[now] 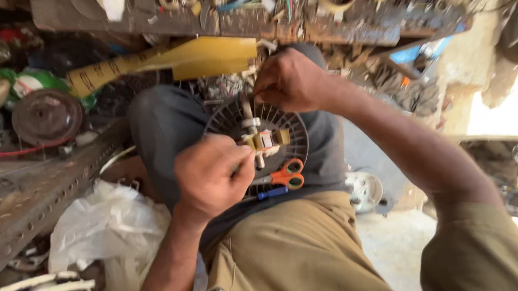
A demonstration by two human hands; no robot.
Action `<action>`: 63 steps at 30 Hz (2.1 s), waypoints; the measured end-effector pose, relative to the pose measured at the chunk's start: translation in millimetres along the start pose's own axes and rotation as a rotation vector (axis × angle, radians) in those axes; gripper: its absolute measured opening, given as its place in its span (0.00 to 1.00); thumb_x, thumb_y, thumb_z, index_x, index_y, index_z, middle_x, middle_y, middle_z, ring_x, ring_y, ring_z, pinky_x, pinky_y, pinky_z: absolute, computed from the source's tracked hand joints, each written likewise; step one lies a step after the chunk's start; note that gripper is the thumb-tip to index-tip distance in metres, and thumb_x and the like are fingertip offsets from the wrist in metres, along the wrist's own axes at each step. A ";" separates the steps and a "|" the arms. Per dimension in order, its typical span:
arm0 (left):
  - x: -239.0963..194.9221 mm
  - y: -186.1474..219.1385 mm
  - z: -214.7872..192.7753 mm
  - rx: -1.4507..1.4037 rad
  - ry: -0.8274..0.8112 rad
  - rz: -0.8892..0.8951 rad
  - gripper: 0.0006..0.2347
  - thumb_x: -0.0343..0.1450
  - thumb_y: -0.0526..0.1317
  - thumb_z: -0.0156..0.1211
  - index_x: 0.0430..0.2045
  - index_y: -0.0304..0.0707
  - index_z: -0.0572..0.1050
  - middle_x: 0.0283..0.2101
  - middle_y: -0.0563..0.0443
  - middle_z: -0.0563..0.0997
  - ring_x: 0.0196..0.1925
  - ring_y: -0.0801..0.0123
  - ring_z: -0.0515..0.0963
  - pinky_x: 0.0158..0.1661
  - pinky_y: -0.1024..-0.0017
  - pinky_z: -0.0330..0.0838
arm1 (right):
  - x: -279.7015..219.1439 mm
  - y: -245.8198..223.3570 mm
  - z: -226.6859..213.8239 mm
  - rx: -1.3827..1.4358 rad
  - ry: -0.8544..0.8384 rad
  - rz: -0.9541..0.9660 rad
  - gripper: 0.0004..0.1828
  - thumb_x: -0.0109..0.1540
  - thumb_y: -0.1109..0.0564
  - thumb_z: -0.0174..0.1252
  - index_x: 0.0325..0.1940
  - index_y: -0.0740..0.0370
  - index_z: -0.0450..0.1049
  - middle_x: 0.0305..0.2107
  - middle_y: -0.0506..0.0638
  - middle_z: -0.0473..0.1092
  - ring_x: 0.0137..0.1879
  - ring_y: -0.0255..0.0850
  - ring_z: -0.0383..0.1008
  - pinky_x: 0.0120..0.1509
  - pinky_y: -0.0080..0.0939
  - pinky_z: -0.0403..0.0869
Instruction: The person cuts strips of yellow insulation paper using scissors and inserts them into the slots of a fan motor component by hand.
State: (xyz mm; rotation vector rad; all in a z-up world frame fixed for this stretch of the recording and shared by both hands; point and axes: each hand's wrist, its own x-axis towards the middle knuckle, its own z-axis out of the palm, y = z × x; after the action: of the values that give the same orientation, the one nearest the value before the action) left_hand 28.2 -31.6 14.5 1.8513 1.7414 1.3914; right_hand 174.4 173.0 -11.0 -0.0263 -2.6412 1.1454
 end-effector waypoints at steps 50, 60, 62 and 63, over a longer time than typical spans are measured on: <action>-33.2 -1.0 8.0 -0.083 -0.187 0.103 0.04 0.69 0.36 0.67 0.33 0.38 0.79 0.30 0.50 0.77 0.33 0.61 0.79 0.35 0.64 0.74 | -30.7 -50.3 -3.4 -0.093 -0.058 -0.081 0.06 0.56 0.61 0.59 0.36 0.64 0.76 0.30 0.56 0.73 0.34 0.52 0.74 0.37 0.51 0.72; -36.7 -27.3 28.1 -0.466 -0.057 -0.249 0.27 0.68 0.30 0.68 0.62 0.31 0.64 0.49 0.44 0.79 0.50 0.66 0.81 0.50 0.71 0.77 | -44.7 14.6 11.1 0.443 0.373 0.593 0.03 0.63 0.60 0.62 0.39 0.62 0.76 0.39 0.54 0.75 0.38 0.43 0.79 0.35 0.40 0.76; -44.6 -28.0 37.2 -0.565 -0.046 -0.335 0.27 0.71 0.27 0.66 0.65 0.32 0.61 0.51 0.45 0.80 0.51 0.68 0.82 0.51 0.73 0.78 | -41.4 17.7 33.9 1.338 0.535 0.613 0.02 0.65 0.60 0.57 0.40 0.59 0.71 0.47 0.50 0.76 0.44 0.41 0.82 0.32 0.35 0.75; -50.0 -28.8 42.9 -0.596 -0.008 -0.356 0.28 0.71 0.27 0.66 0.65 0.33 0.61 0.51 0.45 0.79 0.52 0.68 0.81 0.52 0.73 0.78 | -42.9 18.6 44.2 1.449 0.539 0.530 0.03 0.67 0.59 0.57 0.41 0.60 0.70 0.45 0.51 0.75 0.40 0.39 0.79 0.29 0.32 0.71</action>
State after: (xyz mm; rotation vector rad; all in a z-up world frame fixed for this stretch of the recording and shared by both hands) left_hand 50.2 -50.0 -51.4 1.1678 1.3550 1.5248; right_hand 203.3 149.1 -63.3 -0.6397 -0.9223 2.4518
